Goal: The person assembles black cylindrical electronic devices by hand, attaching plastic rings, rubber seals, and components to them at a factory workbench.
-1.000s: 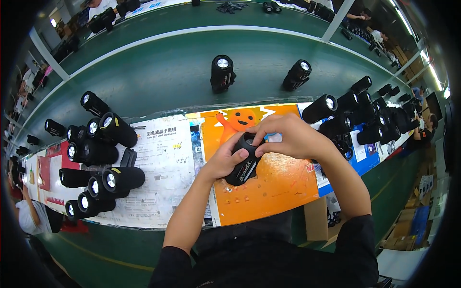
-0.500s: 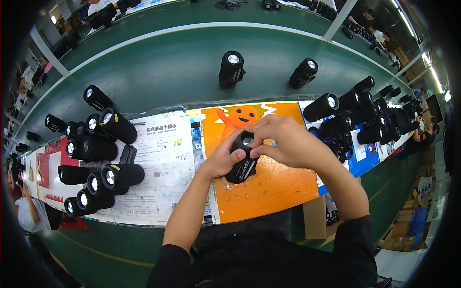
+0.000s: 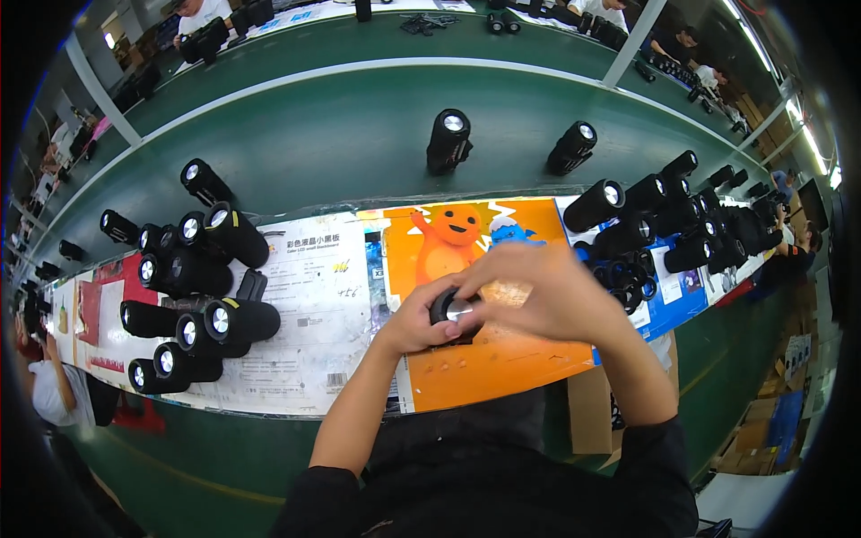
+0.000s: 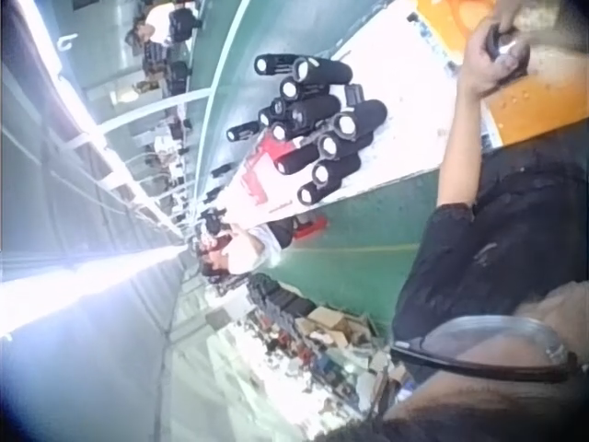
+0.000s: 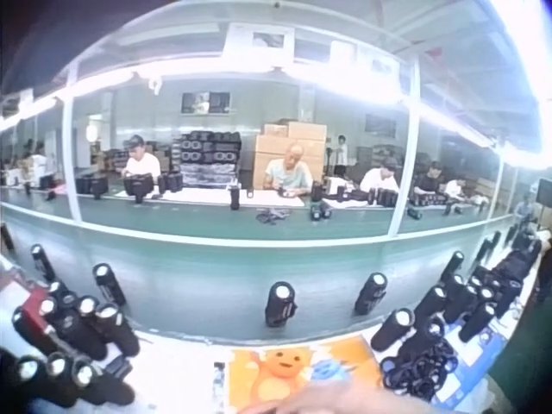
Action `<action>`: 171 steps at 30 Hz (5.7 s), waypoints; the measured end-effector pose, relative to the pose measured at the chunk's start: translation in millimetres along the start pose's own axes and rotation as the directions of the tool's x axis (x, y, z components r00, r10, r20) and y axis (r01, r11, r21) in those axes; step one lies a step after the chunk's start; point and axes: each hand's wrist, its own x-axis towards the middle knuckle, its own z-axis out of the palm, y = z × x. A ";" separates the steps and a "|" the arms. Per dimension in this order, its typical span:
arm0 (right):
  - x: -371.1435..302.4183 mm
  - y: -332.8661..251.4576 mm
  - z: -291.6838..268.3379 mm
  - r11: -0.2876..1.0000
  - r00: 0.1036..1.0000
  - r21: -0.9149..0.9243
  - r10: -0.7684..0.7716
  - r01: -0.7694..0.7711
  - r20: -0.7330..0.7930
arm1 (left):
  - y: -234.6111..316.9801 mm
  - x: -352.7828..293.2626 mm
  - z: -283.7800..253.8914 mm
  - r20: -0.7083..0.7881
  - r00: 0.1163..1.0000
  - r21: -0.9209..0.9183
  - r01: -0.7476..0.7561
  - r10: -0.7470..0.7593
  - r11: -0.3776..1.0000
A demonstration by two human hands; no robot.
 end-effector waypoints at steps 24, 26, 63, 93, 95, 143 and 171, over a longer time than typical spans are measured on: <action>-37.4 48.3 173.3 -0.067 0.770 0.996 0.632 -0.059 0.088 | -13.1 14.3 -25.0 -0.434 0.894 -0.488 -0.336 0.110 0.806; -20.2 61.4 164.1 0.048 0.768 0.997 0.641 -0.068 0.022 | -10.4 15.4 -28.9 -0.506 0.851 -0.462 -0.402 0.136 0.790; 64.5 126.0 -24.4 0.869 0.859 -0.107 0.448 -0.484 -0.248 | -6.6 23.4 -38.1 -0.439 0.894 0.072 -0.061 0.087 0.996; 19.2 95.6 155.6 0.845 0.879 0.379 0.456 -0.378 -0.139 | -6.0 39.9 -50.9 -0.424 0.884 -0.302 -0.343 0.197 0.889; 18.6 95.2 157.6 0.869 0.879 0.377 0.420 -0.320 -0.224 | -5.1 39.4 -47.4 -0.473 0.866 -0.359 -0.356 0.160 0.863; -39.5 54.4 144.3 0.705 0.721 0.566 0.643 -0.427 -0.256 | -9.7 43.7 -0.1 -0.111 0.992 -0.390 -0.093 0.053 0.916; -158.2 100.6 48.8 0.829 0.887 -0.355 0.320 -0.433 -0.334 | -23.4 41.8 -16.2 0.073 0.974 -0.405 0.225 -0.214 0.886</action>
